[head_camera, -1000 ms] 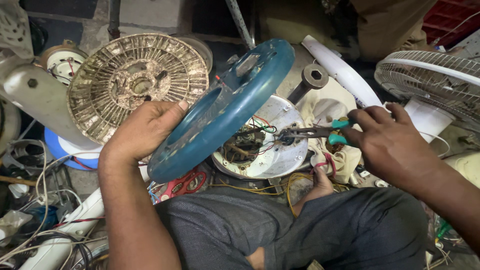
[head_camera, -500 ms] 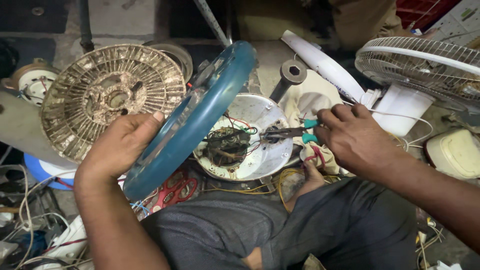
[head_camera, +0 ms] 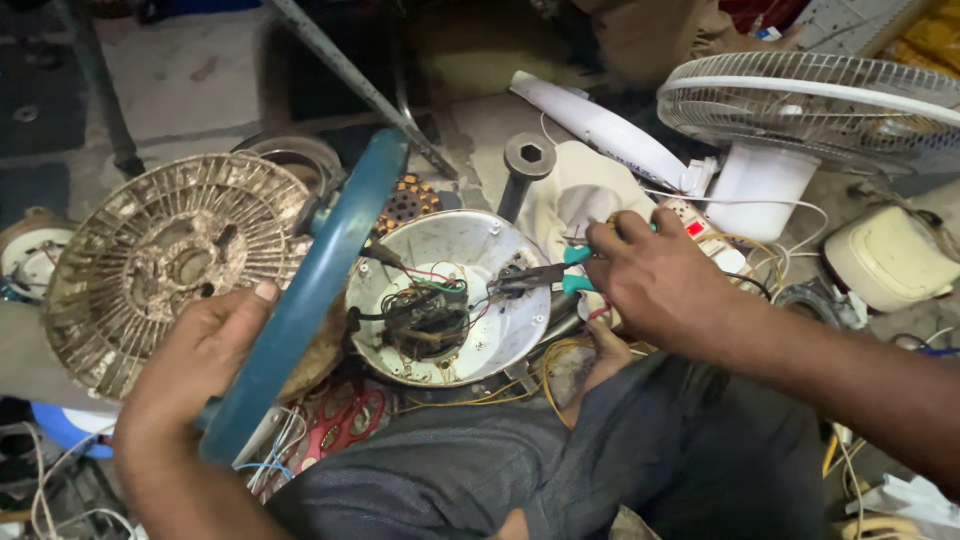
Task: The person disassembles a blue electric fan motor housing, uses pliers to strip and connect wires, and repeatedly tests the motor by plugging it into a power strip. The person handles the motor housing, wires, and a power strip throughout the process.
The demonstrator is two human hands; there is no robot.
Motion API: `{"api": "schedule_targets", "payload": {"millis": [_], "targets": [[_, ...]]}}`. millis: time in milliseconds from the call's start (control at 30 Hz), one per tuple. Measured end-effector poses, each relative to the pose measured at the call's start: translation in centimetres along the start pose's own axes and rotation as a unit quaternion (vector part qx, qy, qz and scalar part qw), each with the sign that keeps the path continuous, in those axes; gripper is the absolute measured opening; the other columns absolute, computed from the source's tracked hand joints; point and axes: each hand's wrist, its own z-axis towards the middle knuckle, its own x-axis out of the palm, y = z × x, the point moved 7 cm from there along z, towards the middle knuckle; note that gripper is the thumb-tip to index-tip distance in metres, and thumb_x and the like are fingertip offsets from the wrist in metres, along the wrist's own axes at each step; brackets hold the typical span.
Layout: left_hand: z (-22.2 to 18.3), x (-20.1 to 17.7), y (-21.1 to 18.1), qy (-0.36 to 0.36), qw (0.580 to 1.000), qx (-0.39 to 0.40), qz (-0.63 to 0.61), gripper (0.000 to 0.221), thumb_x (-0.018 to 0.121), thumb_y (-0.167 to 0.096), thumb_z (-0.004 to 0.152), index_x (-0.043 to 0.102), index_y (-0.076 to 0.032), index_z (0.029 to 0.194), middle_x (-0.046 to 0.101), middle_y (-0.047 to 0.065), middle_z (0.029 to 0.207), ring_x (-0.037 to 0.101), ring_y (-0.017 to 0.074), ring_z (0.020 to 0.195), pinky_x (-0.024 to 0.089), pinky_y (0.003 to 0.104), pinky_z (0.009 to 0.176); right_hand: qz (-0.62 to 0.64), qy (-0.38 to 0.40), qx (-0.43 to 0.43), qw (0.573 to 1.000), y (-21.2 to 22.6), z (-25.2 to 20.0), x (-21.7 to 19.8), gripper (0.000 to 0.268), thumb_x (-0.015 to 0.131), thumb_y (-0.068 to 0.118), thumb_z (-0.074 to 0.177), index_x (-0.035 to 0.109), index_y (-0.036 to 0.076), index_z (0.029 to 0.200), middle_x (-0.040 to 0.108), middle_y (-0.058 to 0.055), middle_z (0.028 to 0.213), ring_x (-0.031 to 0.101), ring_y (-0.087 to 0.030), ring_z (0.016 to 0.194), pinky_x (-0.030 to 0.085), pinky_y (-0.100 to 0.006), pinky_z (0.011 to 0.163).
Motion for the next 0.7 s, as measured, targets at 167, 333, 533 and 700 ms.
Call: {"api": "schedule_targets", "payload": {"millis": [167, 333, 533, 700], "targets": [[1.9, -0.5, 3.2, 0.038, 0.998, 0.037, -0.041, 0.047, 0.052, -0.039, 0.102, 0.077, 0.001, 0.098, 0.07, 0.005, 0.072, 0.059, 0.0119, 0.06, 0.048, 0.029, 0.053, 0.113, -0.087, 0.081, 0.986, -1.1, -7.3, 3.9, 0.051, 0.072, 0.016, 0.069, 0.07, 0.012, 0.12, 0.059, -0.014, 0.128, 0.052, -0.037, 0.123, 0.046, -0.053, 0.097], [3.7, -0.1, 4.9, 0.051, 0.995, 0.072, -0.035, 0.045, 0.053, -0.037, 0.103, 0.077, 0.002, 0.102, 0.069, 0.005, 0.073, 0.057, 0.0123, 0.061, 0.046, 0.029, 0.053, 0.424, -0.028, 0.081, 0.902, 6.0, -19.6, 16.3, 0.055, 0.073, 0.006, 0.065, 0.075, 0.02, 0.118, 0.066, -0.006, 0.115, 0.062, -0.027, 0.105, 0.05, -0.041, 0.086], [1.9, 0.8, 2.8, -0.036, 0.998, 0.023, 0.048, 0.045, 0.054, -0.039, 0.102, 0.076, 0.001, 0.104, 0.07, 0.004, 0.075, 0.06, 0.0125, 0.064, 0.047, 0.029, 0.057, 0.496, -0.089, 0.018, 0.864, 4.3, -19.4, 20.6, 0.039, 0.077, 0.021, 0.078, 0.069, 0.013, 0.116, 0.068, -0.012, 0.112, 0.064, -0.032, 0.103, 0.05, -0.045, 0.083], [0.6, 3.5, 0.6, -0.069, 0.994, 0.004, 0.085, 0.045, 0.054, -0.04, 0.1, 0.075, 0.0, 0.106, 0.071, 0.004, 0.077, 0.062, 0.0126, 0.066, 0.049, 0.03, 0.06, 0.284, -0.262, 0.335, 0.859, -17.5, -11.7, 23.3, 0.045, 0.071, 0.026, 0.084, 0.071, 0.004, 0.123, 0.072, -0.022, 0.111, 0.07, -0.041, 0.099, 0.055, -0.048, 0.088]]}}
